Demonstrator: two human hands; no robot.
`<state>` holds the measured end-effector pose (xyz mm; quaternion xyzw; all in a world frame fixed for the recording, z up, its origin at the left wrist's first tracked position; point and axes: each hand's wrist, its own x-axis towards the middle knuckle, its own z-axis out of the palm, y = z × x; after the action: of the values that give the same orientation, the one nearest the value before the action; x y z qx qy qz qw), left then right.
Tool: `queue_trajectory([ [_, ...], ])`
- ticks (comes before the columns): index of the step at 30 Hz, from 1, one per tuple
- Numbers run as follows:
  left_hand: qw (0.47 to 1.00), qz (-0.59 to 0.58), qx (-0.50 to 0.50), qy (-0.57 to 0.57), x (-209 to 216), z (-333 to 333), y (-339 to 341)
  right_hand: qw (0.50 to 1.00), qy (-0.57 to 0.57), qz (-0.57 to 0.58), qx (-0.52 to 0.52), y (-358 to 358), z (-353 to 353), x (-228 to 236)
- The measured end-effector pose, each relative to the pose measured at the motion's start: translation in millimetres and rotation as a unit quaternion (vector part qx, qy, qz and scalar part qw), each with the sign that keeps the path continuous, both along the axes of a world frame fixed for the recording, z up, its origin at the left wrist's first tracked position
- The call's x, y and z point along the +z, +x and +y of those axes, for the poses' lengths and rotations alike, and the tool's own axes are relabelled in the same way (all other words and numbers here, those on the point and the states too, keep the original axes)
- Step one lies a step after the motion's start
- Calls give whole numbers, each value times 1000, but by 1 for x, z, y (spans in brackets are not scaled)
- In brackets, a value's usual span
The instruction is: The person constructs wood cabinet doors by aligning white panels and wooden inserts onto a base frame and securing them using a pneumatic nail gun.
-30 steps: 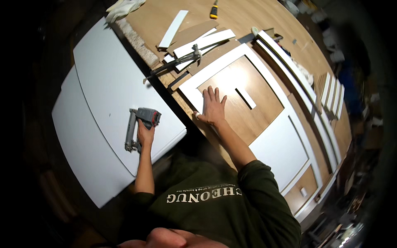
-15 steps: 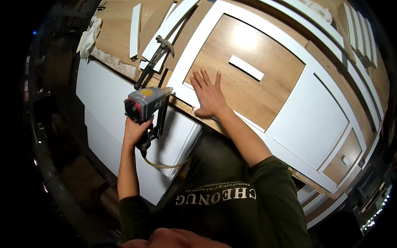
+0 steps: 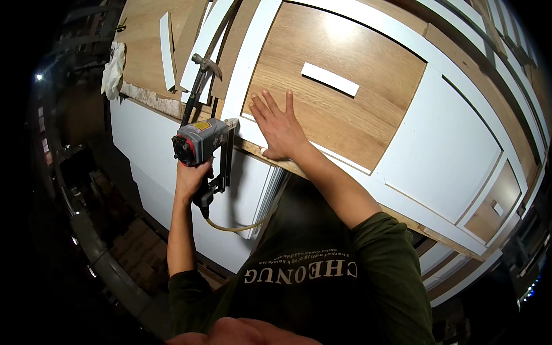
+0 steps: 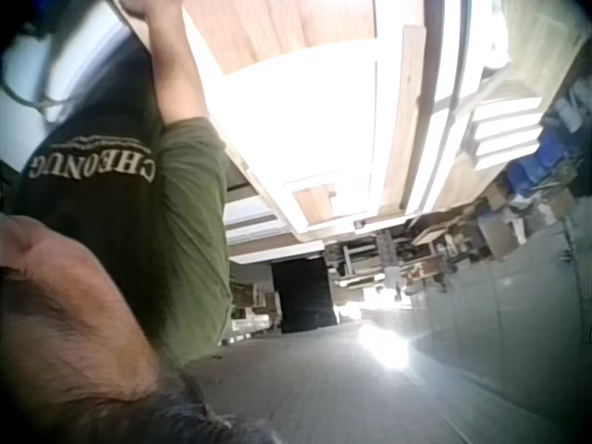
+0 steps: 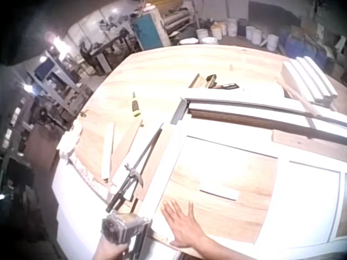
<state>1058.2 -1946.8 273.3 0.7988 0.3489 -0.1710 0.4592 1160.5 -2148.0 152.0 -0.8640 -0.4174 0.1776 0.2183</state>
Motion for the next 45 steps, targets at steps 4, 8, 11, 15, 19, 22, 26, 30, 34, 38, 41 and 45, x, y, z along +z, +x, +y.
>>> queue_trajectory([
  [4, 1000, -2, -2, 9, 1, -1, 3, 1000, -3, -3, 2, -1, -1, -1],
  [8, 1000, -5, -7, 9, 4, -4, 6, 1000, -4, -2, 2, -2, -1, -1],
  [11, 1000, 2, -16, 23, 3, -5, 5, 1000, 1, -6, -1, -4, -2, 0],
  [15, 999, 3, -28, 36, -3, 1, -12, 1000, 17, -23, 2, -8, -3, -4],
  [19, 998, -41, -2, 40, 3, -15, -71, 999, 27, -25, 0, -5, -5, -7],
  [22, 996, -57, -48, 41, 13, -39, -110, 994, 104, 22, -12, 5, -23, -10],
  [26, 963, -95, -234, 93, 10, -88, -123, 981, 185, 48, -33, 3, -135, 23],
  [30, 915, 9, -391, 102, -2, -140, -102, 981, 88, 14, -175, -56, -284, 32],
  [34, 912, 74, -401, 40, 1, -195, -66, 977, -7, 55, -204, -111, -337, 21],
  [38, 929, -16, -366, 47, -3, -235, -50, 983, -10, 21, -180, -110, -345, 10],
  [41, 941, -7, -338, 26, -3, -257, -45, 989, -40, 8, -142, -101, -348, 12],
  [45, 943, -12, -332, 32, -1, -278, -43, 993, -82, -7, -81, -93, -354, 15],
])
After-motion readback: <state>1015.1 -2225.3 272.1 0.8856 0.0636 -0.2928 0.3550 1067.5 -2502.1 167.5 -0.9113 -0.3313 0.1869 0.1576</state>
